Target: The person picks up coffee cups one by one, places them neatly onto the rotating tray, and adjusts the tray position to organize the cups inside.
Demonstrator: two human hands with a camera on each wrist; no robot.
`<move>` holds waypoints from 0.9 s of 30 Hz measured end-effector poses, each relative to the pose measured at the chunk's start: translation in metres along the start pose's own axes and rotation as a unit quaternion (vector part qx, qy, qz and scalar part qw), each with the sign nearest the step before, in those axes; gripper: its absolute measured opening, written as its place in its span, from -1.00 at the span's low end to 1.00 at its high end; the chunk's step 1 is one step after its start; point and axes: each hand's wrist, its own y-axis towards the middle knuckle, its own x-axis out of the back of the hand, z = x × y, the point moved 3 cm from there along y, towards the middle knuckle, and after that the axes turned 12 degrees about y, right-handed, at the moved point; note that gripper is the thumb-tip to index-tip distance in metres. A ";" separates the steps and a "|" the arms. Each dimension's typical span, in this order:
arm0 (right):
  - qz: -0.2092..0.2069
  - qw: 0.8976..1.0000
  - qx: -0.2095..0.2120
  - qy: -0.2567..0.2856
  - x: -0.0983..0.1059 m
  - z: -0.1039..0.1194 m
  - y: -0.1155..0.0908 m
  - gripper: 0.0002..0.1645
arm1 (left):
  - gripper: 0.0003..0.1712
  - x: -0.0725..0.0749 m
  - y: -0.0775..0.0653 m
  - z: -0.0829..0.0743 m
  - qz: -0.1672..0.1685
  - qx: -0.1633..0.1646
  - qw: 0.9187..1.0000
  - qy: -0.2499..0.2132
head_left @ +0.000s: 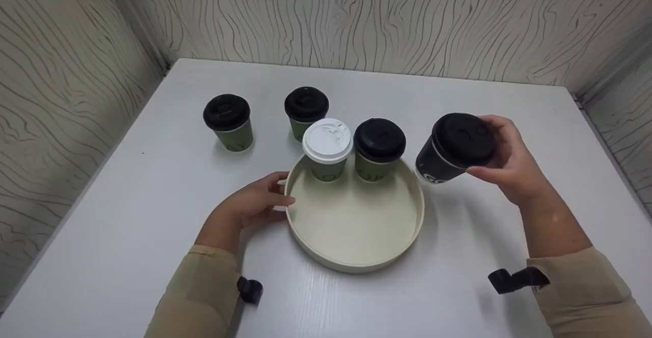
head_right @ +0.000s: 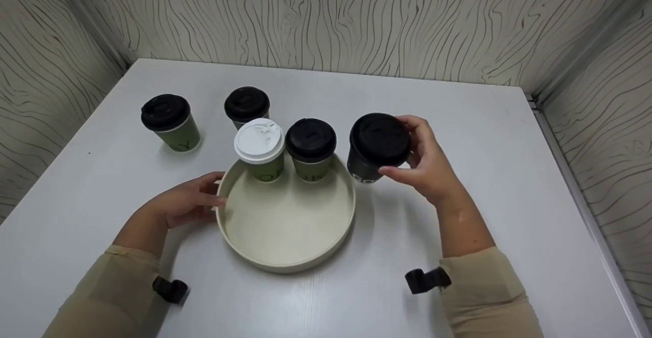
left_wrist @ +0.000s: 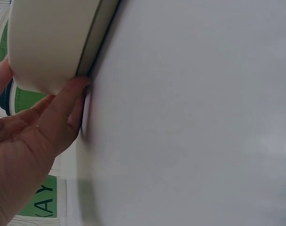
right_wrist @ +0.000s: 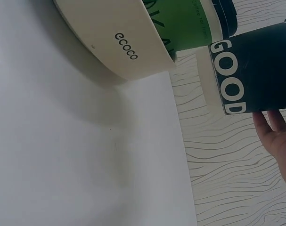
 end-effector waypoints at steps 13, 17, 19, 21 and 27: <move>0.078 0.996 0.023 0.034 -0.022 -0.006 -0.011 -0.03 | -0.23 0.000 0.000 0.002 -0.007 0.000 1.000 0.005; 0.090 0.995 0.018 0.037 -0.026 -0.010 -0.012 -0.03 | -0.23 0.000 0.000 0.002 -0.010 0.002 1.000 0.004; 0.095 0.995 0.013 0.033 -0.029 -0.013 -0.013 -0.02 | -0.23 0.000 0.000 0.002 -0.011 0.001 1.000 0.004; 0.099 0.995 0.008 0.030 -0.032 -0.015 -0.014 -0.02 | -0.23 -0.001 -0.001 0.003 -0.012 0.003 1.000 0.004; 0.099 0.995 -0.009 0.019 -0.037 -0.022 -0.018 -0.04 | -0.22 -0.001 -0.001 0.004 -0.007 -0.002 1.000 -0.006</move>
